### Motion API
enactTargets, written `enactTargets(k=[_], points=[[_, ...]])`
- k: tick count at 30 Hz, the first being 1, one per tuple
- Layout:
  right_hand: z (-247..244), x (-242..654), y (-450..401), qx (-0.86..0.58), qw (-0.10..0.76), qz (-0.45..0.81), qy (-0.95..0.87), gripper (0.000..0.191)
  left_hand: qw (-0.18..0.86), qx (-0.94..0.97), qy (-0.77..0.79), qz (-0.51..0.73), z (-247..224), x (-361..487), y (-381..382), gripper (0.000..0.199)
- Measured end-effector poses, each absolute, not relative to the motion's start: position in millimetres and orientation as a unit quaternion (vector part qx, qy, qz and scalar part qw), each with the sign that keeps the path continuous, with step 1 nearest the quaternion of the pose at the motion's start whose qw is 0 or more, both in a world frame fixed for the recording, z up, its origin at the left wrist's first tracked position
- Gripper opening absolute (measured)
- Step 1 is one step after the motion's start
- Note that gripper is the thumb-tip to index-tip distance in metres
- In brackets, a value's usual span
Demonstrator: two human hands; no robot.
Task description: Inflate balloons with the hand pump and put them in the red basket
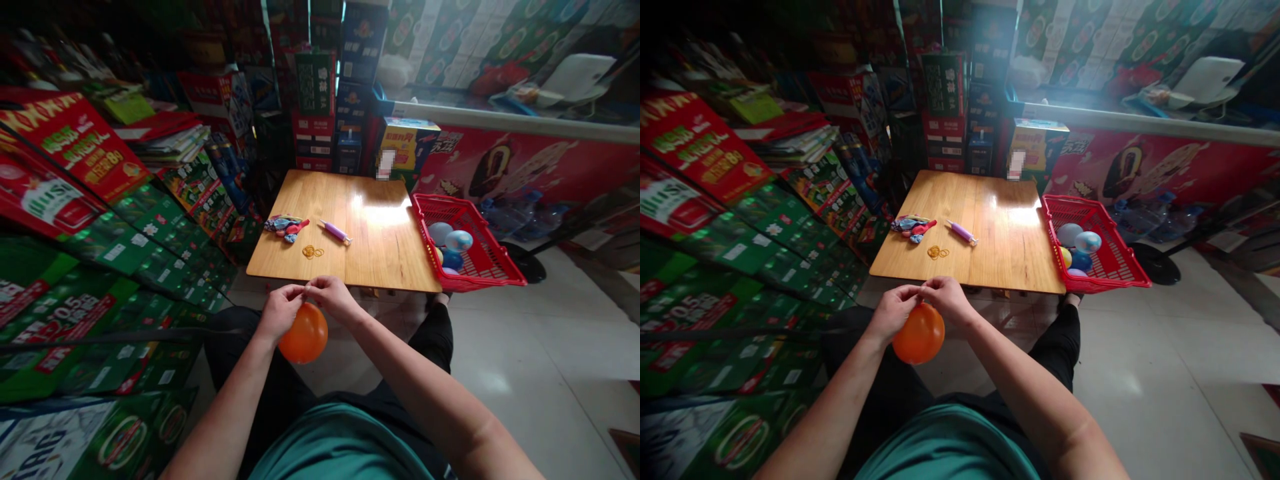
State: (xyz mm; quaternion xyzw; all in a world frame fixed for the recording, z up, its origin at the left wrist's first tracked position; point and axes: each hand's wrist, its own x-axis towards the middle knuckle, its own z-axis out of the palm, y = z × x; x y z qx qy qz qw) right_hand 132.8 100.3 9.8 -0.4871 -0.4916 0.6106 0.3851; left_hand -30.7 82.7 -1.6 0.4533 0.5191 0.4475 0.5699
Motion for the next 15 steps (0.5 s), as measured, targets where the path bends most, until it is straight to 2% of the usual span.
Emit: enactTargets(k=[3,6,11,15], points=[[4.3,134.6,100.7,-0.487,0.412,0.617,-0.46,0.024,0.655,0.298,0.486,0.497,1.5,-32.3,81.4,0.041],[1.7,136.7,99.4,-0.484,0.425,0.623,-0.444,0.025,0.681,0.22,0.462,0.523,4.6,-33.7,80.3,0.046],[5.0,139.8,93.8,-0.502,0.376,0.594,-0.503,0.016,0.676,0.216,0.458,0.536,8.6,-28.2,78.8,0.046],[9.2,144.1,91.2,-0.48,0.347,0.575,-0.564,0.019,0.669,0.261,0.46,0.523,11.4,-24.8,79.4,0.039]])
